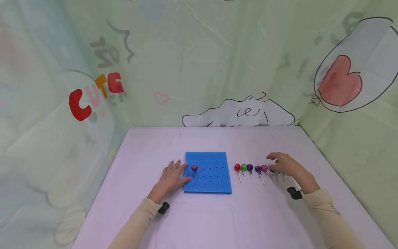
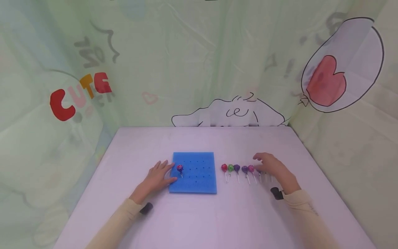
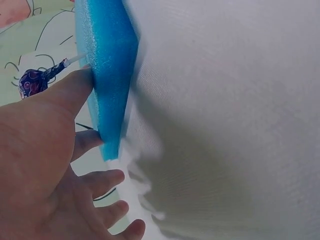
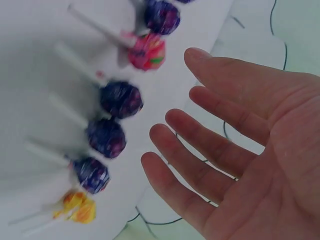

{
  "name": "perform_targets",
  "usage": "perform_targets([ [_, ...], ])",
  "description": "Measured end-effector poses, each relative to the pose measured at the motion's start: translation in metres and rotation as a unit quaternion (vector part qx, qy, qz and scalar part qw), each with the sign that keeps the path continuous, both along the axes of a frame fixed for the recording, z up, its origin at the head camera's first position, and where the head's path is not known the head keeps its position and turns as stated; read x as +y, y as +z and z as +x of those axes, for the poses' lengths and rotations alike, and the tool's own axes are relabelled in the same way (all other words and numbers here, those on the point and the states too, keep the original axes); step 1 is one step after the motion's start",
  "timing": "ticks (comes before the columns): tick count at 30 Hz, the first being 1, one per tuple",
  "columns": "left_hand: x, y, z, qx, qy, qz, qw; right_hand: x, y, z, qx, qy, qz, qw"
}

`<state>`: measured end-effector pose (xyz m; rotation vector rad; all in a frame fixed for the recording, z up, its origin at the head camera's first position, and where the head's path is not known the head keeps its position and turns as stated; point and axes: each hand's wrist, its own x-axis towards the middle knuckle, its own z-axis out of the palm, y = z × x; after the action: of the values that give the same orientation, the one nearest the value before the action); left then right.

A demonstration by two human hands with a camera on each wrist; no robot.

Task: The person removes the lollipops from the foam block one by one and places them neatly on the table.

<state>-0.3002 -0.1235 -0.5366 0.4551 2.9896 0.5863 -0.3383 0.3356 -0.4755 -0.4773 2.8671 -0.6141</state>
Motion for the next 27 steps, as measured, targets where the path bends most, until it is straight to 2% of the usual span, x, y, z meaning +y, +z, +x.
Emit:
perform_targets([
  [11,0.0,0.0,0.001,-0.005,0.004,0.004,1.0,-0.054,0.004,0.012,0.013,0.019,0.008,1.0],
  [17,0.0,-0.001,0.001,-0.001,0.003,0.001,1.0,-0.077,0.007,0.017,0.012,0.012,0.024,1.0],
  [27,0.001,-0.002,0.0,-0.001,0.003,-0.004,1.0,-0.106,-0.008,0.018,0.035,0.036,0.01,0.999],
])
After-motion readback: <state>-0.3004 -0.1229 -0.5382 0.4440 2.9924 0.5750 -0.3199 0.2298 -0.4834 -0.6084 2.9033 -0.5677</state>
